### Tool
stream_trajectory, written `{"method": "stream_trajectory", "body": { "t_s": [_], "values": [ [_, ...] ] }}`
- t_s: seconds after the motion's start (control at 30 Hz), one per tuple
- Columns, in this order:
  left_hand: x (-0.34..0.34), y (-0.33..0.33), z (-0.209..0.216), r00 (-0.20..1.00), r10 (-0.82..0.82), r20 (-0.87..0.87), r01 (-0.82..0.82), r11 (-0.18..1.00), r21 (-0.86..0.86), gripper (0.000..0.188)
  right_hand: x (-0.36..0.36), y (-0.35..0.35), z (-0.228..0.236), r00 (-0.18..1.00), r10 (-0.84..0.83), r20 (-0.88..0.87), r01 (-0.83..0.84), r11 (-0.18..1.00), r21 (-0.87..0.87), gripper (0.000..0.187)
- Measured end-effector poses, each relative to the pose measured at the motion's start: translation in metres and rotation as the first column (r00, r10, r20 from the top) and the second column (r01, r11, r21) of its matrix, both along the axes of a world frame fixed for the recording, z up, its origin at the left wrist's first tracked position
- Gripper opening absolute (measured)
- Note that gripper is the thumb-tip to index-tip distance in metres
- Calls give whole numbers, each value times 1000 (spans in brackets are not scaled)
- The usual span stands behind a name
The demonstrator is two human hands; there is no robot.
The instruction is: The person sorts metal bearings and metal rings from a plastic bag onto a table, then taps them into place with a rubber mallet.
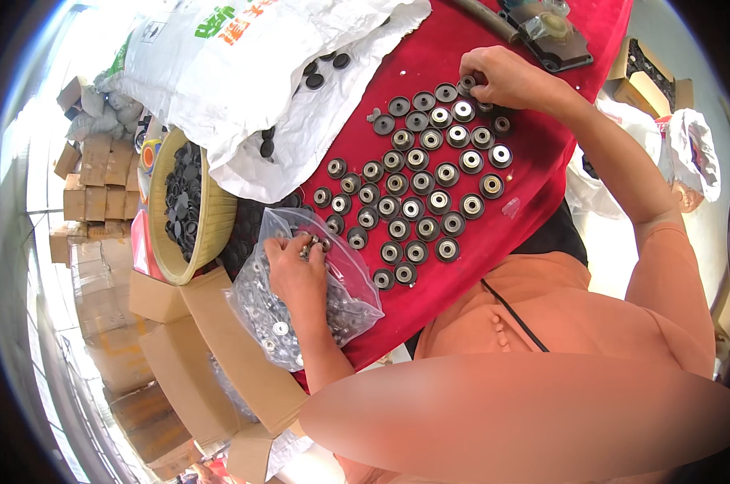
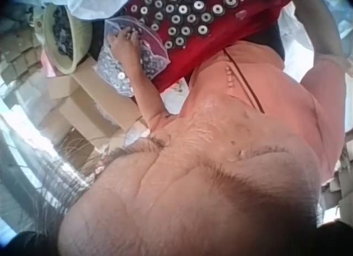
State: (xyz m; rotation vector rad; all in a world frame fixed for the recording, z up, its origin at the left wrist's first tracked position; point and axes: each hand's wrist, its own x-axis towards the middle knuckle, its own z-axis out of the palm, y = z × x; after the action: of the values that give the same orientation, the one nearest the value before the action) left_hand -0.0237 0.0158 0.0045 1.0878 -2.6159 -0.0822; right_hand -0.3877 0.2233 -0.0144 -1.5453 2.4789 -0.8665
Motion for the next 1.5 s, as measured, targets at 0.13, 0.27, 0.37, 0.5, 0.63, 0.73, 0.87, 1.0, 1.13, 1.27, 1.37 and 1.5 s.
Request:
{"method": "stream_trajectory", "body": {
  "t_s": [0.13, 0.27, 0.37, 0.5, 0.63, 0.73, 0.87, 1.0, 1.13, 1.27, 1.37, 1.5],
  "values": [
    [-2, -2, -3, 997, -1, -76, 2, 1000, 7, 16, -2, -3, -7, 999, 23, -50, -22, 1000, 11, 23],
    [1, -5, -8, 981, -22, -190, 26, 999, 20, 15, -4, -2, 0, 998, 49, 26, -49, 999, 4, 24],
    [3, -5, -7, 957, -63, -282, 76, 997, 33, 13, -7, -1, 13, 994, -19, 107, 20, 1000, -8, 28],
    [1, -6, -5, 921, -60, -384, 94, 993, 71, 12, -13, -11, 6, 999, 26, -31, -25, 999, 36, 26],
    [3, -5, -6, 907, -82, -412, 111, 993, 46, 12, -1, -18, 14, 1000, 5, 20, -6, 1000, 19, 23],
    [5, -5, -8, 904, -80, -421, 116, 991, 62, 13, 8, -25, 9, 999, 37, -28, -34, 992, 118, 22],
    [4, -5, -11, 901, -86, -426, 124, 990, 62, 13, 13, -29, 5, 980, 41, -194, -7, 985, 172, 23],
    [4, -3, -11, 902, -78, -425, 120, 990, 73, 14, 15, -29, 11, 983, 42, -178, 4, 969, 246, 23],
    [4, -3, -11, 905, -72, -420, 112, 991, 71, 14, 16, -22, 8, 987, 3, -163, 22, 989, 147, 25],
    [3, -2, -10, 909, -65, -411, 104, 992, 73, 13, 22, -17, 6, 964, 84, -253, -57, 992, 114, 21],
    [4, -4, -13, 909, -57, -413, 99, 992, 80, 13, 24, -17, 1, 909, 120, -400, -87, 991, 100, 21],
    [2, -3, -12, 921, -55, -385, 89, 993, 71, 12, 28, -20, -3, 855, 148, -497, -98, 987, 125, 24]
  ]
}}
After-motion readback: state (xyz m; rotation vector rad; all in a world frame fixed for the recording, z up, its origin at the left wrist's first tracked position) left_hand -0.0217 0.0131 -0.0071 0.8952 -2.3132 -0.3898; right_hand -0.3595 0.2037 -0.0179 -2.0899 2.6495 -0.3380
